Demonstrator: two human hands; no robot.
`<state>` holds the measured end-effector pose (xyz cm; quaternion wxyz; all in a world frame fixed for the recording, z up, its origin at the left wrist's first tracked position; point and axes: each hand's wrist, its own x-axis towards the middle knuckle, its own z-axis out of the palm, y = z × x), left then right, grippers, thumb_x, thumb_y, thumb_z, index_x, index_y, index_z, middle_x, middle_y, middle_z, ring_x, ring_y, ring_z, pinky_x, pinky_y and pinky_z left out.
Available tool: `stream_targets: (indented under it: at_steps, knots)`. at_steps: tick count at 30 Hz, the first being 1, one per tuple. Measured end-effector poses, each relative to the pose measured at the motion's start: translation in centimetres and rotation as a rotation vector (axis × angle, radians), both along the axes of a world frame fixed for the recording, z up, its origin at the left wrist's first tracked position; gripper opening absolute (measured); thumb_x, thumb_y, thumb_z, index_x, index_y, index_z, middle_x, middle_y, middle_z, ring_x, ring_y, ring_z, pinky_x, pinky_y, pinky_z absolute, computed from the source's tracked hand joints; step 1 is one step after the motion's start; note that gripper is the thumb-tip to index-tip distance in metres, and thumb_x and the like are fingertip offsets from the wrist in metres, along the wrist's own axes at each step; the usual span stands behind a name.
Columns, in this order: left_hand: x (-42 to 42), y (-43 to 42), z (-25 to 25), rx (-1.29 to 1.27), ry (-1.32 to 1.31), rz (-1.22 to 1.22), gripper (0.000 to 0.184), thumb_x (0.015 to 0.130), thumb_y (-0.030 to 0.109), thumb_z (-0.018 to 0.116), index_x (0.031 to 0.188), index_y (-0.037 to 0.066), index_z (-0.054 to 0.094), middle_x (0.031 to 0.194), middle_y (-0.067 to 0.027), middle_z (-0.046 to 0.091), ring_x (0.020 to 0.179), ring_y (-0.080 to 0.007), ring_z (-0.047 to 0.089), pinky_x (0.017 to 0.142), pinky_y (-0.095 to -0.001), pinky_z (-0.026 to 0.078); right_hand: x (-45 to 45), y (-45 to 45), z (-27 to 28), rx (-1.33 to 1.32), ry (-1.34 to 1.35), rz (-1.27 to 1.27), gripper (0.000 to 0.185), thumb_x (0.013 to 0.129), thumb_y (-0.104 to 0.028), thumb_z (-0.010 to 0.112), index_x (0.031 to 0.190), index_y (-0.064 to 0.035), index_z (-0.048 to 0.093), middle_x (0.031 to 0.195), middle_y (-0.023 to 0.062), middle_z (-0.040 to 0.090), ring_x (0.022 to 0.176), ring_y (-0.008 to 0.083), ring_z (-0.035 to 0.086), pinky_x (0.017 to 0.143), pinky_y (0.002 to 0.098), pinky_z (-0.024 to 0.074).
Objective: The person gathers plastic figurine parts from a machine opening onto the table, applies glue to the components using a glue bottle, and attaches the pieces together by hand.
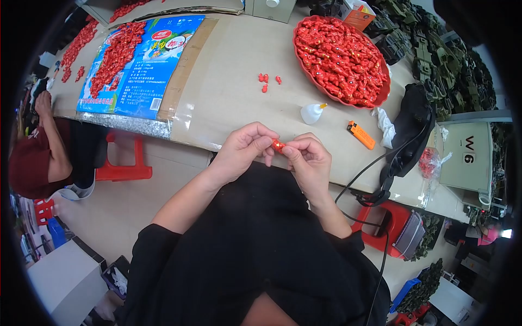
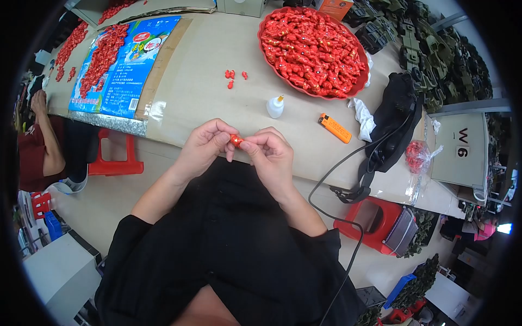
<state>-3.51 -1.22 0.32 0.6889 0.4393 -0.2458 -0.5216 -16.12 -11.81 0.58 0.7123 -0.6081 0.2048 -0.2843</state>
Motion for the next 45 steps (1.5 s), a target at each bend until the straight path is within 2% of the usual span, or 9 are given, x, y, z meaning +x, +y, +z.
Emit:
stream_targets:
  at_steps: [8, 14, 35, 45]
  knots:
    - [-0.06, -0.06, -0.08, -0.031, 0.059, 0.037, 0.012, 0.083, 0.001, 0.053, 0.095, -0.001, 0.05, 0.088, -0.0091, 0.059, 0.072, -0.0133, 0.058, 0.067, -0.0246, 0.049, 0.14, -0.49, 0.55, 0.148, 0.025, 0.068, 0.006, 0.077, -0.003, 0.064, 0.078, 0.0003, 0.059, 0.08, 0.003, 0.05, 0.063, 0.0055, 0.052, 0.047, 0.0161, 0.0425]
    - [0.05, -0.04, -0.03, -0.018, 0.058, 0.019, 0.009, 0.083, 0.0, 0.053, 0.092, 0.0, 0.05, 0.084, -0.0096, 0.06, 0.069, -0.0136, 0.059, 0.064, -0.0248, 0.05, 0.04, -0.74, 0.41, 0.075, -0.006, 0.098, 0.005, 0.076, 0.002, 0.062, 0.076, 0.0014, 0.057, 0.078, 0.0045, 0.05, 0.056, 0.0066, 0.049, 0.048, 0.0177, 0.0434]
    - [-0.29, -0.14, -0.32, -0.034, -0.03, 0.056, 0.007, 0.082, -0.003, 0.053, 0.088, -0.001, 0.049, 0.086, -0.0136, 0.059, 0.068, -0.0163, 0.06, 0.062, -0.0271, 0.052, 0.03, -0.69, -0.35, 0.082, -0.026, 0.077, 0.006, 0.074, 0.0, 0.065, 0.074, 0.0004, 0.059, 0.08, 0.0028, 0.051, 0.062, 0.0049, 0.049, 0.049, 0.0166, 0.0413]
    - [-0.42, -0.17, -0.03, -0.043, -0.033, 0.066, 0.007, 0.082, -0.002, 0.054, 0.088, -0.001, 0.05, 0.083, -0.011, 0.059, 0.067, -0.0154, 0.06, 0.062, -0.0264, 0.052, 0.08, -0.59, -0.22, 0.055, -0.026, 0.069, 0.005, 0.075, 0.0, 0.065, 0.075, 0.0006, 0.059, 0.08, 0.0029, 0.051, 0.062, 0.0047, 0.05, 0.049, 0.0161, 0.0418]
